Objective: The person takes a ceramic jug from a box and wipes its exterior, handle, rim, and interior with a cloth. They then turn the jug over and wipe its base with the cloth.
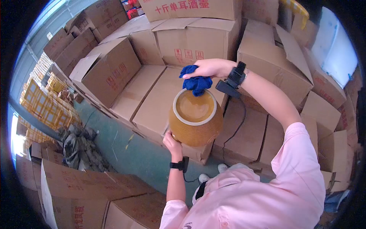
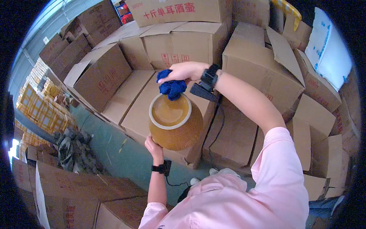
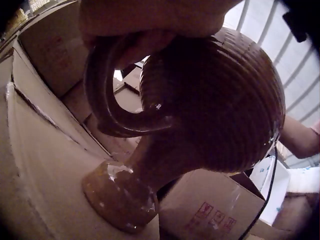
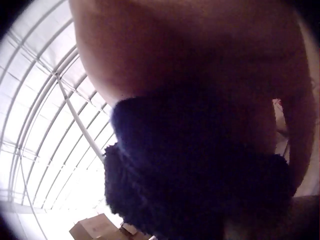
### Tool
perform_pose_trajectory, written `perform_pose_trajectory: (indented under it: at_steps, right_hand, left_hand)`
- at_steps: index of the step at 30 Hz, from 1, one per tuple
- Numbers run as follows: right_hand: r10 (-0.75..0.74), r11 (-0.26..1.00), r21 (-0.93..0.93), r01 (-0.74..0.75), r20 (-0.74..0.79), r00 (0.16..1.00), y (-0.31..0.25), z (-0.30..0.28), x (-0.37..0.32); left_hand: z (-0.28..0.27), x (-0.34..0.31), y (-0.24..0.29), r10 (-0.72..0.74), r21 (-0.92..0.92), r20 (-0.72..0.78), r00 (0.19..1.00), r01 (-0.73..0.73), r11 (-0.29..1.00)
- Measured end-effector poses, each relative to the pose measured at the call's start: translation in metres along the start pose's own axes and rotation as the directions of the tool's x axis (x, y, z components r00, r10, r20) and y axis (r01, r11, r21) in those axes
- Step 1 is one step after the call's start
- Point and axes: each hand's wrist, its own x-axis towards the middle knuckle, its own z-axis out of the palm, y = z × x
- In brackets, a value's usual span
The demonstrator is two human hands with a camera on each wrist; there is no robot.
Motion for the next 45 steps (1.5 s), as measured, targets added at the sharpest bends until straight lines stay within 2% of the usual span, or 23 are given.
perform_pose_trajectory:
  at_steps: [4,7,9,11,13,14,15,17,18,21,22,23,24,25,28,31,34,37,38,41,45]
  right_hand:
    - [-0.176,0.947,0.26,0.188,-0.069,0.982,0.045,-0.005,-0.015]
    - [-0.199,0.902,0.356,0.243,-0.157,0.967,0.081,-0.008,-0.035]
    - [-0.237,0.895,0.319,0.311,-0.25,0.939,0.1,0.003,-0.051]
    - [-0.166,0.907,0.288,0.306,-0.424,0.89,0.086,0.03,-0.073]
    - [-0.277,0.899,0.111,0.423,-0.603,0.748,0.089,0.048,-0.079]
    - [-0.29,0.91,0.037,0.412,-0.654,0.699,0.088,0.054,-0.082]
    - [-0.307,0.917,-0.037,0.397,-0.7,0.644,0.079,0.059,-0.085]
    - [-0.428,0.87,-0.159,0.466,-0.71,0.559,0.054,0.068,-0.095]
    - [-0.486,0.841,-0.219,0.495,-0.708,0.512,0.043,0.072,-0.096]
    - [-0.778,0.621,-0.596,0.509,-0.387,0.495,0.021,0.072,-0.087]
    - [-0.803,0.554,-0.681,0.479,-0.286,0.523,0.021,0.076,-0.079]
    - [-0.813,0.475,-0.756,0.451,-0.181,0.553,0.022,0.081,-0.071]
    - [-0.732,0.504,-0.764,0.403,-0.13,0.669,0.022,0.088,-0.069]
    - [-0.703,0.54,-0.739,0.403,-0.132,0.699,0.028,0.092,-0.061]
    - [-0.728,0.509,-0.689,0.516,-0.024,0.685,0.025,0.088,-0.054]
    - [-0.726,0.485,-0.615,0.622,0.113,0.678,0.024,0.081,-0.056]
    - [-0.712,0.493,-0.471,0.732,0.265,0.65,0.024,0.064,-0.064]
    - [-0.644,0.493,-0.546,0.678,0.294,0.706,0.018,0.049,-0.074]
    - [-0.596,0.498,-0.62,0.606,0.262,0.759,0.011,0.048,-0.081]
    - [-0.546,0.49,-0.74,0.46,0.15,0.824,0.009,0.056,-0.079]
    - [-0.722,0.446,-0.719,0.533,0.063,0.689,0.018,0.073,-0.061]
  left_hand:
    - [0.002,0.001,-0.001,-0.041,-0.07,-0.008,0.999,0.04,0.997]
    - [0.003,0.001,-0.004,0.015,-0.027,-0.026,1.0,-0.016,0.999]
    - [0.002,0.0,0.004,-0.016,-0.012,-0.016,1.0,0.016,1.0]
    - [0.003,0.002,0.006,-0.026,-0.001,0.001,1.0,0.026,1.0]
    - [0.0,0.002,0.002,-0.016,0.007,0.031,0.999,0.016,1.0]
    - [-0.001,0.001,0.002,-0.027,0.008,0.038,0.999,0.027,1.0]
    - [-0.002,0.002,0.005,-0.036,0.01,0.047,0.998,0.035,0.999]
    - [-0.002,0.003,0.005,-0.044,0.021,0.042,0.998,0.043,0.999]
    - [-0.002,0.002,0.005,-0.044,0.03,0.029,0.999,0.044,0.999]
    - [0.001,0.002,-0.007,0.027,0.035,-0.011,1.0,-0.026,0.999]
    - [0.001,0.003,-0.011,0.063,0.033,-0.026,0.998,-0.062,0.998]
    - [0.0,0.002,-0.013,0.034,0.012,-0.01,0.999,-0.034,0.999]
    - [-0.001,0.002,-0.008,0.005,-0.008,0.006,1.0,-0.005,1.0]
    - [-0.002,0.002,-0.005,-0.024,-0.026,0.02,1.0,0.025,0.999]
    - [-0.004,0.002,-0.011,-0.04,0.003,0.016,0.999,0.04,0.999]
    - [-0.003,0.001,-0.02,0.008,0.042,-0.002,1.0,-0.008,0.999]
    - [-0.003,0.001,-0.006,-0.054,-0.018,0.037,0.998,0.055,0.998]
    - [-0.002,0.001,-0.016,-0.062,0.007,0.002,0.998,0.062,0.998]
    - [-0.002,0.0,-0.018,-0.049,0.037,0.002,0.999,0.049,0.998]
    - [-0.004,0.002,-0.016,-0.025,0.088,0.0,1.0,0.025,0.996]
    - [-0.004,0.003,-0.004,-0.089,0.042,0.009,0.996,0.088,0.995]
